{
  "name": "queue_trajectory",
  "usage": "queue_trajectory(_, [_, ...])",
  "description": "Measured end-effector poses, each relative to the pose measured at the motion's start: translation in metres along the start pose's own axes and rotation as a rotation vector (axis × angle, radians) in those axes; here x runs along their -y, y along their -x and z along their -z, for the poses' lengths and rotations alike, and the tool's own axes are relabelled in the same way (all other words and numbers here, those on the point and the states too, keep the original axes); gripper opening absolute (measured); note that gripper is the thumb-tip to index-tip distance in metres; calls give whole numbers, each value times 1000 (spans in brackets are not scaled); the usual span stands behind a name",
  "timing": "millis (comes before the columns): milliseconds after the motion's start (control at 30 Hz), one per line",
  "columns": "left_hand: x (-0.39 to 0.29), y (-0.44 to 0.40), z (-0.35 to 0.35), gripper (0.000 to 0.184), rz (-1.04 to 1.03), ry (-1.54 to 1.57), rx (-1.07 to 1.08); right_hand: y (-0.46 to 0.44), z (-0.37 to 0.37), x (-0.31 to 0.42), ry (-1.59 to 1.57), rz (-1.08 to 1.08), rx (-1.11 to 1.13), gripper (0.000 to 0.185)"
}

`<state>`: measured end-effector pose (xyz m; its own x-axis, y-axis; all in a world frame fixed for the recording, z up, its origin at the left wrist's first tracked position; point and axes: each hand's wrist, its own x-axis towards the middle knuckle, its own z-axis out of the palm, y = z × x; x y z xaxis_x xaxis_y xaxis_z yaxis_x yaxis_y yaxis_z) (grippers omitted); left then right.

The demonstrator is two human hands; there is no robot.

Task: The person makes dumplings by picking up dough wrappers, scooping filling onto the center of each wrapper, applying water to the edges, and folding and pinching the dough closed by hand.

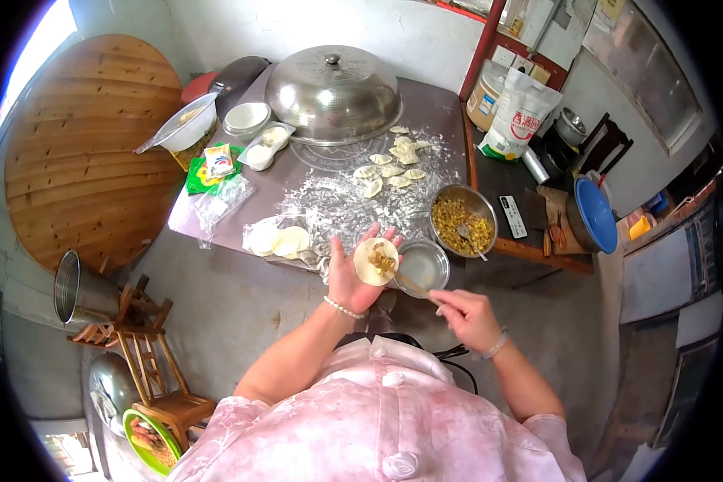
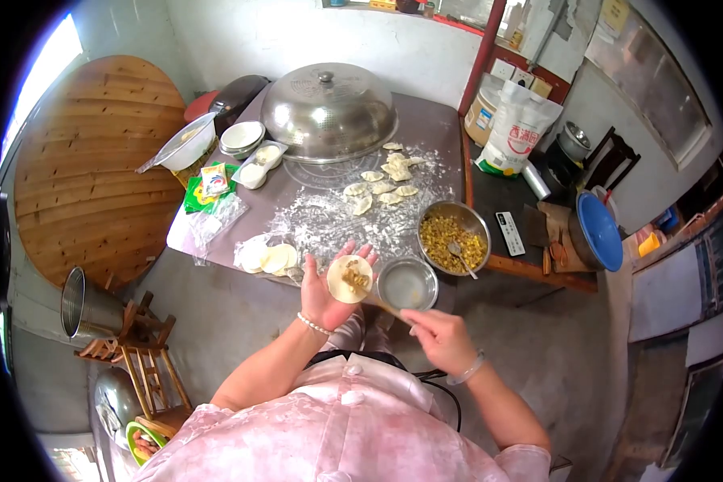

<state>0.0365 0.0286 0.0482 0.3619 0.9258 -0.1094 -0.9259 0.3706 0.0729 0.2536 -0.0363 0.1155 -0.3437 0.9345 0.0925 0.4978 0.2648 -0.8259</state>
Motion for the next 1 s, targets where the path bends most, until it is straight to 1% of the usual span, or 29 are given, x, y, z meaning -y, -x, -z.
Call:
queue_trajectory(67, [-1,1,3,81,14,14,13,-3,8,-15,-111,-181,-79,28])
queue_trajectory(100, [-1,2,3,81,23,29,13,-6,7,-34,-153,-233,-122,26])
queue_trajectory(200, [-3,5,0,82,44,60,2,-23,0,-90,-130,-409,-141,28])
queue_trajectory(300, [-2,9,2,83,67,54,1,-40,-29,-172,222,-336,-130,33])
queue_trajectory(400, [-4,15,4,83,78,43,-3,-58,-54,-210,321,-326,-140,38])
queue_trajectory(500, [-7,18,7,82,78,13,-2,-69,-68,-228,480,-333,-154,35])
queue_trajectory(600, [-7,19,5,81,78,15,-10,-78,-73,-230,518,-370,-189,31])
queue_trajectory(700, [-6,19,4,80,92,34,-1,-84,-62,-212,492,-485,-92,35])
queue_trajectory(800, [-4,19,-4,78,97,56,-24,-74,-46,-168,557,-252,-147,33])
queue_trajectory(900, [-2,20,-10,74,88,65,-63,-58,-29,-118,450,202,-283,29])
queue_trajectory(1000, [3,19,-11,72,92,69,-63,-44,-17,-58,489,551,-337,25])
